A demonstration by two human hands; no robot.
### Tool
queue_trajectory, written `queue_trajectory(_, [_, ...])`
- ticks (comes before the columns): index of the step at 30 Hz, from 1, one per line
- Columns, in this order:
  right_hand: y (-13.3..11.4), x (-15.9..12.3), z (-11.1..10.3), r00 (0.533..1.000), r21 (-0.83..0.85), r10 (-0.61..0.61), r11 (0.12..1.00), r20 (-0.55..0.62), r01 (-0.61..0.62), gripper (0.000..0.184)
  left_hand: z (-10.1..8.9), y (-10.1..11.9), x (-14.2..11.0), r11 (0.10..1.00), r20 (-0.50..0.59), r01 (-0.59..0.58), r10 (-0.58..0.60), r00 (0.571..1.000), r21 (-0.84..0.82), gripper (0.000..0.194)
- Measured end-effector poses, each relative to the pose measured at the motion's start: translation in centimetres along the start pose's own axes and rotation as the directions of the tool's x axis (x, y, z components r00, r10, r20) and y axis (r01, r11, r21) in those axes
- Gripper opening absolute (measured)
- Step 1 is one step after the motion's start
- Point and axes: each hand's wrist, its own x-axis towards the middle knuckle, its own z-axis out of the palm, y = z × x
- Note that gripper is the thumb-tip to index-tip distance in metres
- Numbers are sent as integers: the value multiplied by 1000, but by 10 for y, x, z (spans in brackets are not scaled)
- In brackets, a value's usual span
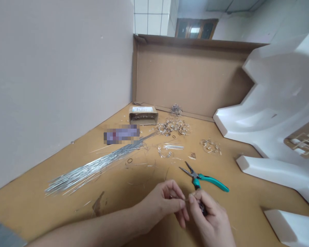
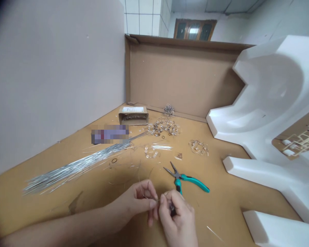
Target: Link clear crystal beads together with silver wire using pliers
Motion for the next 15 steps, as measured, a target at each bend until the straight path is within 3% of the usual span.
queue_trajectory(9, [-2,4,-6,984,264,175,951,-31,-161,27,-1,11,-4,1000,57,-2,0,998,29,20])
queue_trajectory(12, [0,5,-1,922,559,355,737,157,-379,30,0,9,-3,1000,110,28,-28,993,3,22])
queue_trajectory(14, [3,5,3,875,669,385,572,293,-475,32,1,8,-3,1000,112,15,-15,994,7,24])
queue_trajectory(15, [4,5,5,871,696,372,531,320,-483,32,2,8,-3,1000,99,4,-5,995,12,24])
